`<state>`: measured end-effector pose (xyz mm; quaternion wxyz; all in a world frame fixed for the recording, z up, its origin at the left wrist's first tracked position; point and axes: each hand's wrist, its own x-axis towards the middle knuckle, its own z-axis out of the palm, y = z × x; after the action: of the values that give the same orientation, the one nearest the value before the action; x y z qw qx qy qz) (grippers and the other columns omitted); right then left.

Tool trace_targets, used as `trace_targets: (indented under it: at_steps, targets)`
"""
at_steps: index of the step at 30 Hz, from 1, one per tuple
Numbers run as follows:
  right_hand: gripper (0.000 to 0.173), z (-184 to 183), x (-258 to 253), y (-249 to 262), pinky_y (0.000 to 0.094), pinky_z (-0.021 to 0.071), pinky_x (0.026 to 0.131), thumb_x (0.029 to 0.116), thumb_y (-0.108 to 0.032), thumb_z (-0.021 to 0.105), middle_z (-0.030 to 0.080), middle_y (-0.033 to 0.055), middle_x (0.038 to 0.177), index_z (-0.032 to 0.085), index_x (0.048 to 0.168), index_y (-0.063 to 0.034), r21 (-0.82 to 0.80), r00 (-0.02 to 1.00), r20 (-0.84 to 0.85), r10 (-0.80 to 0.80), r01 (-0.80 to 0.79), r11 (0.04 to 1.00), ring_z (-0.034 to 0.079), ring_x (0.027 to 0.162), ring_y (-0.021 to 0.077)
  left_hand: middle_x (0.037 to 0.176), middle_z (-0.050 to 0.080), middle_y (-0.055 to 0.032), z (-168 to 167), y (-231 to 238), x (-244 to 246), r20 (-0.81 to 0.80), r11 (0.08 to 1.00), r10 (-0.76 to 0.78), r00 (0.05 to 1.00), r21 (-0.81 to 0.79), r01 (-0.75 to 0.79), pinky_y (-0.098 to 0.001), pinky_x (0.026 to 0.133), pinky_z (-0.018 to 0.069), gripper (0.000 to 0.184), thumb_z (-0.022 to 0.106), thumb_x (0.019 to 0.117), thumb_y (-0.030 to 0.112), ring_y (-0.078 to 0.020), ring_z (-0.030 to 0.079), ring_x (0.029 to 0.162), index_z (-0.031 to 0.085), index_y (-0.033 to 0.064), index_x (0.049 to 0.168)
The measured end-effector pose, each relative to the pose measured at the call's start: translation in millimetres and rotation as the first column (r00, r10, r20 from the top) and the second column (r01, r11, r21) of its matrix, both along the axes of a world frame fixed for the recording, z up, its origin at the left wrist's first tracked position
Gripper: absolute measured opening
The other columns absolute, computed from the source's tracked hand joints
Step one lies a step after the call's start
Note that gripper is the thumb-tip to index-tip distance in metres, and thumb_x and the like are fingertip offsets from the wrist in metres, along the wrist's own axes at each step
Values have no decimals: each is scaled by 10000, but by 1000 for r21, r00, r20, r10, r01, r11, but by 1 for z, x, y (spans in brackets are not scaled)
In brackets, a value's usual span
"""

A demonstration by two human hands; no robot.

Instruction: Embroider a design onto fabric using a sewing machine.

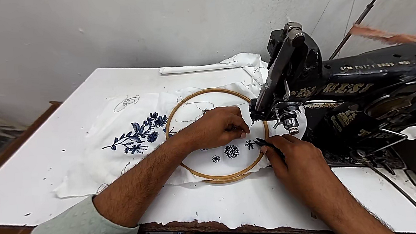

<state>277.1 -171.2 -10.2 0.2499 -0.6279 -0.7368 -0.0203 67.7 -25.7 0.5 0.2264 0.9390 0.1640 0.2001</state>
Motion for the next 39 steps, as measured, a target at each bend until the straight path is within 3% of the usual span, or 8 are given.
trace_targets:
  at_steps: [4, 8, 11, 24, 29, 32, 39]
  targets:
    - [202, 0, 4, 2, 357, 535, 570, 989, -256, 597, 634, 14, 814, 751, 998, -126, -29, 1000, -18, 19, -20, 999, 635, 675, 165, 929, 638, 10, 0, -8, 7, -76, 999, -15, 997, 27, 17, -256, 714, 519, 162, 687, 977, 235, -64, 600, 804, 800, 136, 1037]
    - [205, 2, 4, 3, 351, 546, 584, 987, -255, 607, 650, 14, 845, 766, 1038, -137, -55, 998, -35, 48, -50, 997, 642, 693, 155, 951, 650, -15, 2, -24, 17, -128, 981, 75, 989, 185, -50, -333, 752, 548, 118, 634, 968, 142, -128, 634, 848, 724, 109, 900]
    - [210, 2, 1, 5, 360, 556, 607, 996, -255, 610, 665, 21, 854, 772, 1049, -133, -75, 997, -44, 62, -65, 995, 653, 710, 162, 990, 643, -52, 2, -30, 22, -201, 974, 147, 968, 198, -107, -390, 763, 547, 84, 616, 969, 114, -188, 646, 884, 682, 88, 924]
    - [198, -2, -2, 8, 347, 531, 574, 1000, -243, 608, 636, 8, 802, 774, 1015, -136, -47, 998, -35, 56, -58, 997, 627, 672, 151, 942, 623, -59, -4, -27, 23, -177, 975, 120, 977, 205, -82, -382, 737, 531, 103, 587, 982, 113, -195, 632, 845, 660, 74, 921]
    - [222, -7, -3, 6, 329, 526, 563, 1004, -245, 576, 638, 5, 794, 766, 988, -131, 19, 998, -55, 40, -39, 999, 625, 663, 139, 976, 617, -47, 0, -20, 18, -163, 993, 120, 979, 27, -117, -362, 765, 544, 151, 553, 1036, 141, -160, 628, 861, 678, 74, 986]
    - [234, -3, -2, 3, 324, 528, 574, 1002, -266, 575, 643, 1, 808, 770, 1010, -137, -12, 998, -52, 37, -37, 999, 625, 669, 133, 926, 613, -33, 1, -11, 14, -106, 987, 123, 987, -90, -132, -309, 739, 527, 157, 581, 1037, 154, -119, 603, 802, 693, 59, 981]
    - [224, -3, -2, 5, 340, 537, 578, 1003, -256, 588, 650, 10, 831, 770, 1044, -131, -35, 997, -50, 58, -60, 998, 636, 685, 150, 895, 609, -26, 2, -5, 10, -77, 979, 122, 990, -155, -133, -245, 696, 503, 166, 600, 1033, 167, -81, 580, 754, 701, 52, 968]
